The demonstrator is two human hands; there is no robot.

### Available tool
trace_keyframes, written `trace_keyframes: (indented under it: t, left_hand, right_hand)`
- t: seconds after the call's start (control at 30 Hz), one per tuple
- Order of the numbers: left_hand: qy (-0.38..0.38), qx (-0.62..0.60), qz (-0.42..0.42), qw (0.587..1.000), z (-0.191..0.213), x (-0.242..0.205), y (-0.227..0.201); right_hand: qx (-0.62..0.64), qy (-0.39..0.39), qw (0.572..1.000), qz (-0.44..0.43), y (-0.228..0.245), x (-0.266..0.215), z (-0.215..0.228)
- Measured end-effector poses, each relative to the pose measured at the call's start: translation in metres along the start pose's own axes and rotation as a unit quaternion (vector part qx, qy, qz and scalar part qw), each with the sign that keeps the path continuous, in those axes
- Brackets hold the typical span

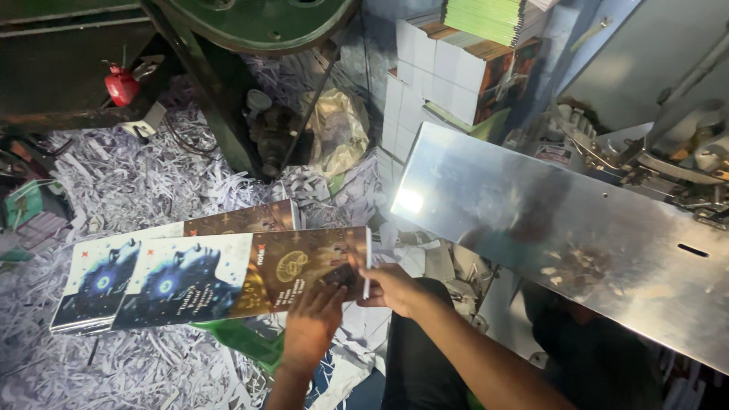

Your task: The person operates a binding machine to stitch the spine of a book. They place the book under the machine's head, pull a lever to drive the needle, and then remove the book to place it on a stack. This process is repeated for multiple books.

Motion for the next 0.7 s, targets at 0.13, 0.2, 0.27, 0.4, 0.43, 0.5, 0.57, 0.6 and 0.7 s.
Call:
trace_keyframes:
  t: [0.13, 0.2, 0.27, 0.4, 0.43, 0.5, 0.57, 0.6, 0.7]
  left_hand:
    - [-0.007, -0.055, -0.01, 0.998, 0.009, 0.009, -0.009]
    - [0.017, -0.087, -0.021, 0.996, 0.004, 0.009, -0.006]
    - [0.036, -0.153, 0.013, 0.987, -0.009, 0.008, 0.007]
    - [0.093, -0.179, 0.161, 0.966, -0.066, 0.021, 0.066]
    - [0.047, -0.158, 0.176, 0.971, -0.073, 0.031, 0.083]
    - [-0.024, -0.155, 0.17, 0.973, -0.088, 0.058, 0.112]
    - [0.0, -0.166, 0.196, 0.966, -0.107, 0.074, 0.136]
    - [0.048, -0.158, 0.239, 0.957, -0.12, 0.078, 0.148]
    - [0.137, -0.165, 0.283, 0.935, -0.143, 0.089, 0.159]
  right_hand:
    - [0.026, 0.012, 1.0, 0.001, -0.009, 0.01, 0.017]
    - [-0.027, -0.052, 0.997, 0.041, -0.006, 0.015, 0.029]
    - [-0.068, -0.084, 0.991, 0.082, -0.003, 0.013, 0.034]
    - [-0.159, -0.085, 0.969, 0.17, 0.005, 0.0, 0.037]
    - [-0.189, -0.087, 0.959, 0.192, 0.006, -0.004, 0.037]
    - [-0.257, -0.126, 0.933, 0.219, 0.008, -0.01, 0.041]
    - [-0.299, -0.144, 0.908, 0.257, 0.013, -0.016, 0.041]
    - [-0.308, -0.14, 0.898, 0.281, 0.014, -0.019, 0.04]
    - [-0.322, -0.14, 0.883, 0.311, 0.015, -0.024, 0.042]
Point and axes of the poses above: each hand's wrist, its own x-axis towards the middle knuckle, its own z-axis out of the back of the hand, y = z × x, the point moved 7 cm from there along x, towards the middle knuckle, and after that the axes turned 6 degrees about -y, right-handed, at the moved point
